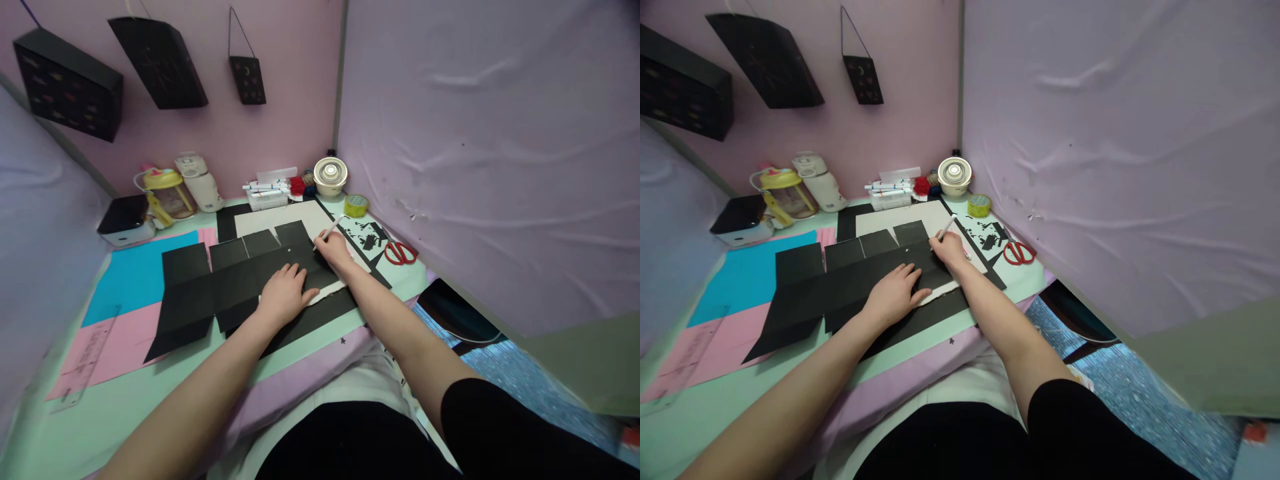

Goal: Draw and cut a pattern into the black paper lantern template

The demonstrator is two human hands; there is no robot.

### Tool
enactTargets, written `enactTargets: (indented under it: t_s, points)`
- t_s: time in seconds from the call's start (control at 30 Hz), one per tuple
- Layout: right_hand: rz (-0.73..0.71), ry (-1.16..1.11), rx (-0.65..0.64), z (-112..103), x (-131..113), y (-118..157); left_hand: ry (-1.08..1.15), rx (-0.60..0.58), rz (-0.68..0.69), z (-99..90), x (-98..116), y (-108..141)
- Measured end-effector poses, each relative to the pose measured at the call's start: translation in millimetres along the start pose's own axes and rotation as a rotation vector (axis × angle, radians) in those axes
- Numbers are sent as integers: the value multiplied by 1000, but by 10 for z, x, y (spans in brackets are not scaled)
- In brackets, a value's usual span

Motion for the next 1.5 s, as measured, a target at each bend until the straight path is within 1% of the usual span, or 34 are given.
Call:
enactTargets:
  t_s: [0.2, 0.3, 0.73, 0.97, 1.13, 1.2, 1.37, 1.5]
  points:
    - [24, -59, 8, -21, -18, 19, -9, 0, -2, 10, -4, -1]
    - [35, -82, -14, -15, -22, 26, -11, -3, 1, 1, 2, -2]
    - [-2, -38, -37, 17, -11, 20, 5, 4, -1, 0, 1, -3]
    - [-10, -8, 27, 9, -6, 13, 4, 6, 2, 11, -9, 3]
    - [24, -111, 125, -52, -66, 55, 11, 4, -3, 6, -6, 5]
    - [20, -142, 146, -67, -87, 68, 11, 1, -4, 1, -2, 5]
    - [19, -139, 113, -70, -102, 75, 5, 7, -2, -3, 0, 5]
    - [28, -152, 57, -57, -89, 73, 5, -1, -3, 7, -5, 1]
Point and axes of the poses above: each hand's wrist, its own y-axis away from the middle knuckle, its own z-axis out of the palm, x = y × z, the point moved 2 cm from there along -y, towards the middle knuckle, and after that the axes turned 11 degrees about z, right-handed, at the moved point
